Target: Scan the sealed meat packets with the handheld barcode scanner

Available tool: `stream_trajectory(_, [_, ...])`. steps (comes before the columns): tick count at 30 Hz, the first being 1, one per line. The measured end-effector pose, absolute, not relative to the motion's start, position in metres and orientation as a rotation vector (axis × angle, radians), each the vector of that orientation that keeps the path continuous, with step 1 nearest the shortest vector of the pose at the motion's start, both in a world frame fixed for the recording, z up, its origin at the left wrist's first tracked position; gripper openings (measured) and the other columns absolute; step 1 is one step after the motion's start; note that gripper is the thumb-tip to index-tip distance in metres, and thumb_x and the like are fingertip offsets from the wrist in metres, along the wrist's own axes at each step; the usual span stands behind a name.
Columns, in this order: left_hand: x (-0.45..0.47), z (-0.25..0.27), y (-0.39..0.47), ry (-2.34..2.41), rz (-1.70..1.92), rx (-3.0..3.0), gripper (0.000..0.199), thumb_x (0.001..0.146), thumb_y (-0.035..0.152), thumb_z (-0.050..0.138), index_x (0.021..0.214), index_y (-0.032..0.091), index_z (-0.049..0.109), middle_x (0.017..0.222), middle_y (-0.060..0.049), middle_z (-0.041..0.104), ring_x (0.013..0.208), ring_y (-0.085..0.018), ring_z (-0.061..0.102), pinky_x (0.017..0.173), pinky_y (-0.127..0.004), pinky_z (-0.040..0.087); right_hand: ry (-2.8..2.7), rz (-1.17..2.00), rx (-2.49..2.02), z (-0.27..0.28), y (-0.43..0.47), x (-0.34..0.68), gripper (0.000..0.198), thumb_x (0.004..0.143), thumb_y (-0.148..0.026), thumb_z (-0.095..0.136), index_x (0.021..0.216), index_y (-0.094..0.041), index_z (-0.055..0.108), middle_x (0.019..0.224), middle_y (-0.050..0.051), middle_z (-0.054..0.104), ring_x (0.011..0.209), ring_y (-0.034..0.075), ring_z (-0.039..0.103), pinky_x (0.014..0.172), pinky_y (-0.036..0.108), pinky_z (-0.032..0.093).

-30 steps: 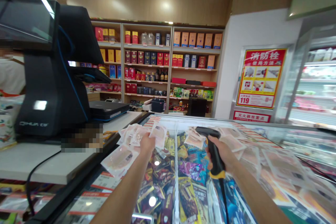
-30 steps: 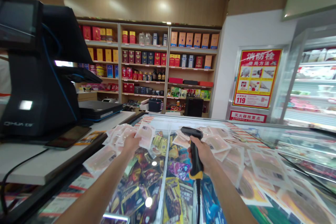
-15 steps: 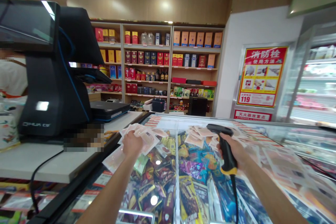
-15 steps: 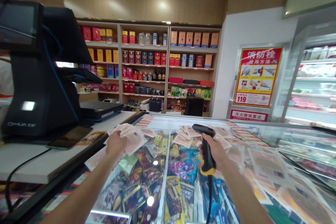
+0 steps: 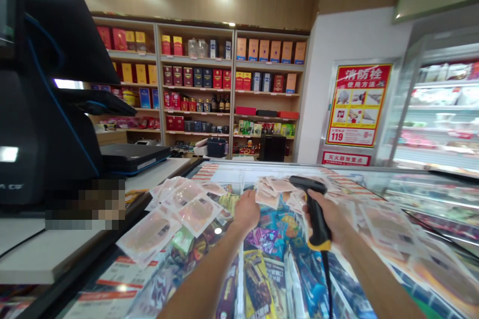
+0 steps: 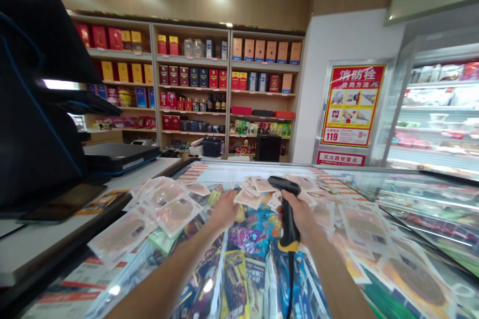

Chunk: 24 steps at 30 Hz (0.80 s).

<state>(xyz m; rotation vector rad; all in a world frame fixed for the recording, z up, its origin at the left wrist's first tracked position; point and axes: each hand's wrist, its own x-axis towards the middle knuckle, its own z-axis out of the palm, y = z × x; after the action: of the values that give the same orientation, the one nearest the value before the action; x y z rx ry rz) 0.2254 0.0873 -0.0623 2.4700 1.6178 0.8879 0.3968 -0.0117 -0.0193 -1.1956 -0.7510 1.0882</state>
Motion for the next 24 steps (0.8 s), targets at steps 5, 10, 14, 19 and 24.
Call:
stream_trajectory(5, [0.247,-0.076,0.090,1.403,0.616,2.626,0.040,0.074,0.035,0.035,0.111,0.022,0.043,0.123,-0.005,0.043,0.115,-0.021,0.032,0.092,-0.047,0.022,-0.807,1.071,-1.203,-0.019,-0.011,0.395,0.026,0.064,-0.041,0.053,0.070,-0.017,0.048,0.046,-0.002,0.053,0.035,0.009,0.047,0.031,0.020,0.038])
stream_trajectory(10, [0.232,-0.066,0.084,1.393,0.470,2.691,0.037,0.075,0.039,0.030,0.101,0.022,0.050,0.112,-0.009,0.053,0.107,-0.023,0.042,0.093,-0.052,0.011,-0.788,1.092,-1.220,-0.021,-0.011,0.392,0.025,0.064,-0.041,0.053,0.068,-0.017,0.048,0.045,-0.002,0.052,0.035,0.009,0.047,0.031,0.020,0.038])
stream_trajectory(14, [0.214,-0.053,0.073,1.505,0.410,2.683,0.030,0.072,0.039,0.038,0.085,0.021,0.058,0.090,-0.009,0.063,0.091,-0.024,0.054,0.093,-0.049,0.009,-0.756,1.130,-1.229,-0.022,-0.012,0.387,0.024,0.065,-0.040,0.053,0.063,-0.016,0.047,0.044,-0.002,0.052,0.035,0.009,0.047,0.031,0.020,0.038])
stream_trajectory(19, [0.198,-0.046,0.068,1.802,0.517,2.501,0.034,0.068,0.038,0.044,0.087,0.013,0.057,0.089,-0.015,0.062,0.090,-0.028,0.053,0.088,-0.050,0.018,-0.794,1.140,-1.219,-0.022,-0.014,0.379,0.025,0.066,-0.040,0.050,0.063,-0.016,0.047,0.045,-0.001,0.053,0.033,0.009,0.046,0.030,0.020,0.038])
stream_trajectory(24, [0.197,-0.051,0.077,1.931,0.597,2.257,0.052,0.057,0.041,0.058,0.097,0.008,0.051,0.101,-0.019,0.055,0.101,-0.032,0.044,0.081,-0.045,0.031,-0.853,1.136,-1.243,-0.024,-0.014,0.373,0.027,0.065,-0.042,0.052,0.069,-0.016,0.049,0.045,-0.001,0.053,0.035,0.009,0.046,0.030,0.020,0.037])
